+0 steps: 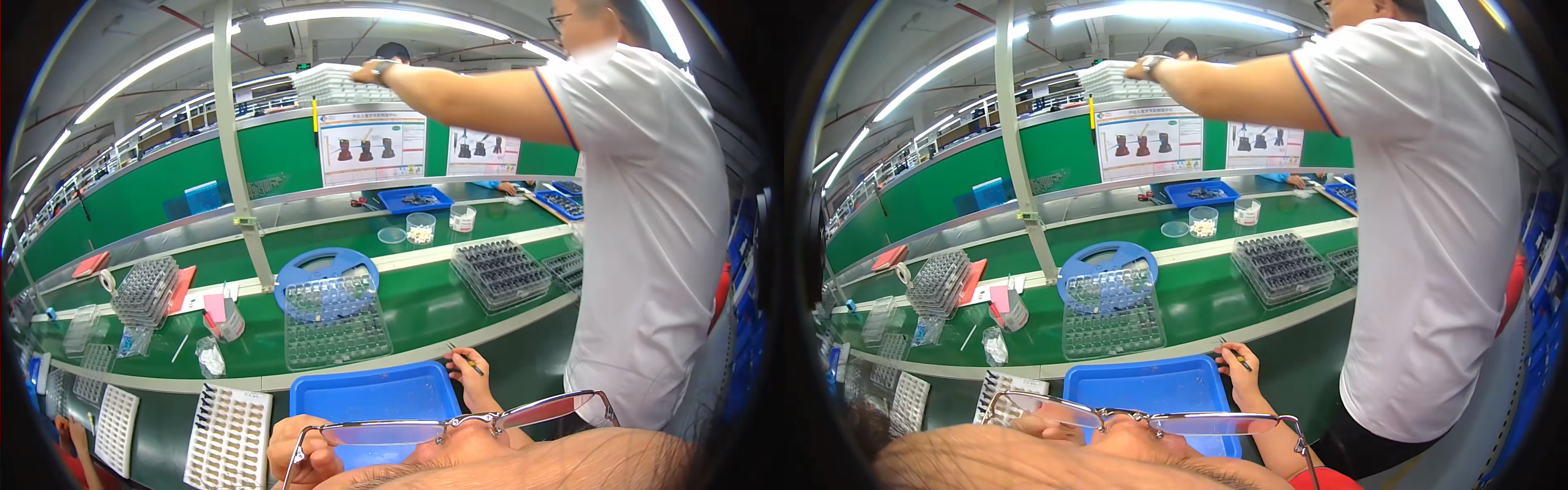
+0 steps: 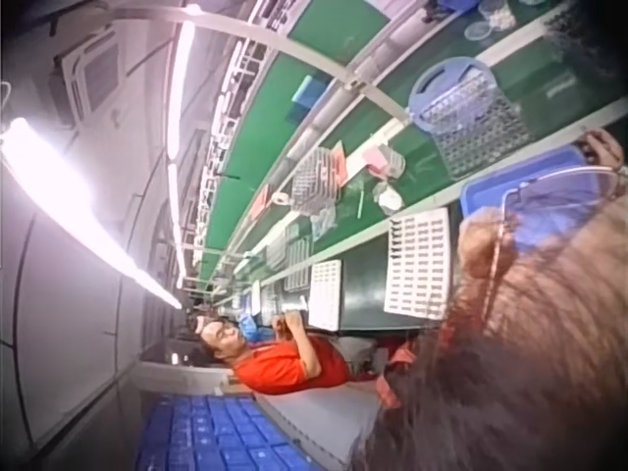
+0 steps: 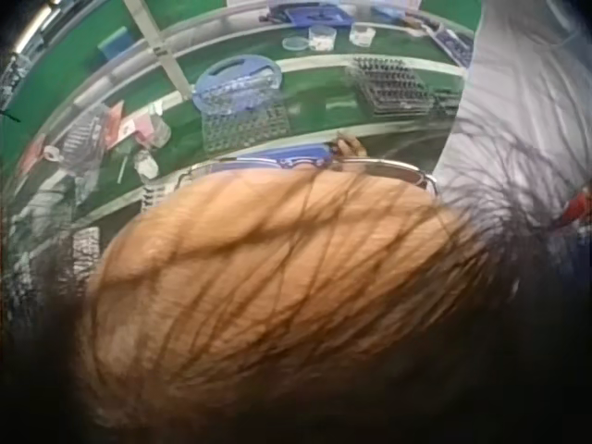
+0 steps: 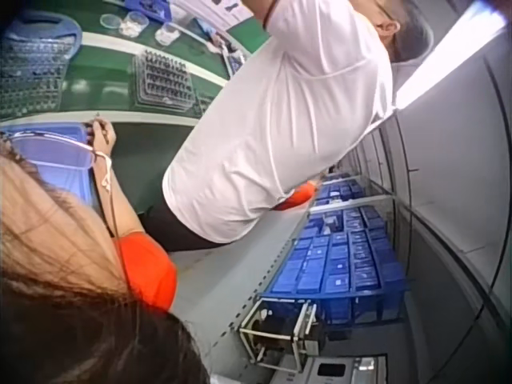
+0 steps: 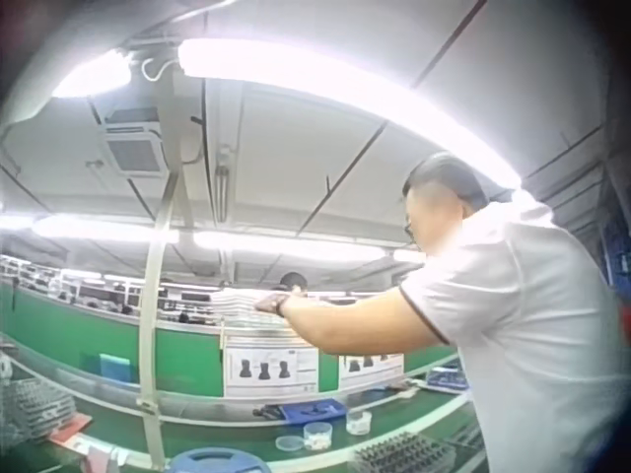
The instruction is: Assembling small electronic components at a factory workbench using a pick-up tool.
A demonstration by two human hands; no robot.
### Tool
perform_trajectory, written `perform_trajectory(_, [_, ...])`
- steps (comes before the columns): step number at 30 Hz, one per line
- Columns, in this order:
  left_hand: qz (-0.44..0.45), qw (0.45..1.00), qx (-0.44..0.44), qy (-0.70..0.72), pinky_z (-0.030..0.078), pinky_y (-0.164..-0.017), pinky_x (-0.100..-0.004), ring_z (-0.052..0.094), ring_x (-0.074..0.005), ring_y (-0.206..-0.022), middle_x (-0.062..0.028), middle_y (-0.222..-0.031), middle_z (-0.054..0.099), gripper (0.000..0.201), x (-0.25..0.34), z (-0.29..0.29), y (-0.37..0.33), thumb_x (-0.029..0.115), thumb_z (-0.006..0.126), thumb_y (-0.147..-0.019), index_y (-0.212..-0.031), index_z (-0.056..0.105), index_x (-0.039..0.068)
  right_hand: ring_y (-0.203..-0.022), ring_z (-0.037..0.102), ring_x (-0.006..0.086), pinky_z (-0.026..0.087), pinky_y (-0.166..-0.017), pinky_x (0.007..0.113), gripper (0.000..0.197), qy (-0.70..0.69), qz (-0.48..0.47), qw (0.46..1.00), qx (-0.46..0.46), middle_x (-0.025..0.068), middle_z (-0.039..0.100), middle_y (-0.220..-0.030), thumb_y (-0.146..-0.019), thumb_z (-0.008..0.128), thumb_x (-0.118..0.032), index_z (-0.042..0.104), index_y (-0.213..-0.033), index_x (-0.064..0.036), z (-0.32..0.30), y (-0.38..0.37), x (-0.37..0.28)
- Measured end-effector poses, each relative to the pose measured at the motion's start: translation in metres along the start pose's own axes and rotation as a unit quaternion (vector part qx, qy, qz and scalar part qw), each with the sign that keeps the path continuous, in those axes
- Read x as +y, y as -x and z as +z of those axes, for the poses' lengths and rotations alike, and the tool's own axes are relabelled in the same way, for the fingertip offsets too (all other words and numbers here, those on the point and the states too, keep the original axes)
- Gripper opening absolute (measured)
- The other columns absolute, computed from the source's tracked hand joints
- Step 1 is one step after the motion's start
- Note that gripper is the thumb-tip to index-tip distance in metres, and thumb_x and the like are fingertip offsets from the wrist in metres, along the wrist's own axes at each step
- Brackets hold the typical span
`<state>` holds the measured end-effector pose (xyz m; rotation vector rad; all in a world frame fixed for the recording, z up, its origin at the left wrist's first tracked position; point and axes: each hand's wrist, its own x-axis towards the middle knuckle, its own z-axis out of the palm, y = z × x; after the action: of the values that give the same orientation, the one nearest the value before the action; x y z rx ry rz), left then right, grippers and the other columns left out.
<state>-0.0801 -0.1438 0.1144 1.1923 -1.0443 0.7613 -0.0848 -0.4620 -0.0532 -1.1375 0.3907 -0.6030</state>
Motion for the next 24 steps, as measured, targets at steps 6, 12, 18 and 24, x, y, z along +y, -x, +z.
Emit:
perform_trajectory(6, [-0.033,0.999,-0.019,0.018,0.056,-0.054,-0.0316,0.069,-0.0228,-0.057,-0.0102,-0.068,0.069,0.018,-0.03,-0.003,0.012,0.014,0.07,-0.089,-0.095,0.058,0.002,-0.079,0.064,0.0116,0.052,-0.064,0.023,0.012,-0.02,0.062,0.998,-0.012,0.0083,0.07,-0.1,-0.093,0.062,-0.012,0.062,-0.105,-0.0074,-0.001,-0.004,0.003])
perform_trajectory(12, [-0.071,0.994,0.006,0.083,0.056,-0.057,-0.0286,0.069,-0.0196,-0.061,-0.0106,-0.07,0.07,0.014,-0.031,0.008,-0.002,0.003,0.072,-0.085,-0.095,0.063,0.001,-0.079,0.064,0.0109,0.05,-0.064,0.022,0.013,-0.013,0.073,0.997,-0.016,0.0068,0.07,-0.099,-0.094,0.062,-0.012,0.062,-0.106,-0.0096,-0.008,-0.004,0.003])
perform_trajectory(18, [-0.36,0.908,-0.035,0.213,0.054,-0.063,-0.0251,0.068,-0.0146,-0.07,-0.0087,-0.08,0.07,0.009,-0.019,0.009,-0.016,0.006,0.069,-0.089,-0.094,0.066,0.0,-0.075,0.063,0.0098,0.049,-0.061,0.02,0.011,0.001,0.062,0.998,-0.006,0.0061,0.07,-0.097,-0.094,0.061,-0.012,0.062,-0.105,-0.0088,-0.006,-0.005,0.007])
perform_trajectory(24, [-0.543,0.644,-0.182,0.507,0.051,-0.072,-0.0248,0.064,-0.0121,-0.083,-0.0078,-0.091,0.068,0.018,-0.02,0.019,-0.019,0.018,0.064,-0.094,-0.101,0.064,0.0,-0.075,0.062,0.0096,0.048,-0.059,0.019,0.012,0.019,0.042,0.999,-0.001,0.0079,0.07,-0.098,-0.095,0.061,-0.011,0.062,-0.106,-0.0066,-0.01,-0.017,0.01])
